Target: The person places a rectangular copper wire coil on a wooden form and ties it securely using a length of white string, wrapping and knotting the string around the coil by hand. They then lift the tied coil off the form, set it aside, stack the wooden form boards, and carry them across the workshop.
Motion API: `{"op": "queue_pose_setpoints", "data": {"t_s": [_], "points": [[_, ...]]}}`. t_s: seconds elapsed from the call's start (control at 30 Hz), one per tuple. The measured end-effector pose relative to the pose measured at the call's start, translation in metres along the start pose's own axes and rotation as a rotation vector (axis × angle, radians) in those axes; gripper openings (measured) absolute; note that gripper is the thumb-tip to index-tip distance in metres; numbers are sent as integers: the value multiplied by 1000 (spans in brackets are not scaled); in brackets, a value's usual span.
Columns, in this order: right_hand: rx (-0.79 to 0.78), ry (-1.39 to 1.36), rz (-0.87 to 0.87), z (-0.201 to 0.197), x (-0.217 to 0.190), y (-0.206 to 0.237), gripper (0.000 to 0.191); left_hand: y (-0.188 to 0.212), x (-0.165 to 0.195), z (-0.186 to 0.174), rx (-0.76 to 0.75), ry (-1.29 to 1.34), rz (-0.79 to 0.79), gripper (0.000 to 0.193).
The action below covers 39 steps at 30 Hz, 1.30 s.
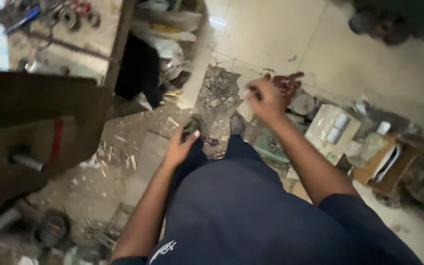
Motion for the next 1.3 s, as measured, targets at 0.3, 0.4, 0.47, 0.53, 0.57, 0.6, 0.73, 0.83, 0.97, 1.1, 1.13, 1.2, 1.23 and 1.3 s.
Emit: {"op": "queue_pose_setpoints", "data": {"t_s": [0.3, 0.4, 0.47, 0.53, 0.57, 0.6, 0.73, 0.83, 0.97, 1.1, 1.13, 1.2, 1.23, 1.3], "points": [[-108, 90, -332, 108, -138, 83, 103, -40, 70, 7, -764, 1161, -297, 117], [-100, 315, -400, 131, -138, 77, 102, -35, 56, -29, -867, 1169, -386, 116], [-77, 561, -380, 143, -123, 87, 86, -41, 30, -52, -1100, 1356, -411, 109], [-186, 568, 36, 149, -90, 104, 82, -49, -13, -74, -885, 818, -277, 92], [-129, 478, 294, 139, -71, 124, 66, -58, -34, -84, -768, 555, -197, 84], [105, 448, 79, 132, -55, 141, 55, -65, -57, -95, -629, 367, -168, 75], [-251, 791, 966, 71, -4, 266, 50, -78, -147, -145, -299, -163, -188, 57], [-504, 1002, 674, 40, -16, 363, 42, -88, -190, -175, -278, -244, -36, 58], [35, 590, 1370, 27, -52, 432, 40, -95, -213, -195, -312, -474, 118, 62], [361, 479, 1312, 16, -66, 426, 40, -91, -211, -188, -427, -503, -168, 59], [428, 479, 1279, 10, -66, 420, 40, -92, -207, -185, -418, -469, -192, 57], [528, 518, 1209, -10, -61, 408, 41, -91, -195, -175, -492, -426, 51, 51], [571, 546, 1178, -21, -56, 402, 41, -91, -190, -170, -517, -400, 171, 49], [645, 602, 1111, -45, -45, 394, 42, -91, -184, -159, -496, -302, 142, 50]]}}
Point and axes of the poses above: each hand's wrist, its own y-axis away from the middle knuckle, its own z-axis out of the palm, x = y × z, the point moved 1 cm from there along -y, towards the middle knuckle, and after that the axes turned 15 degrees about x, right-handed, at the moved point
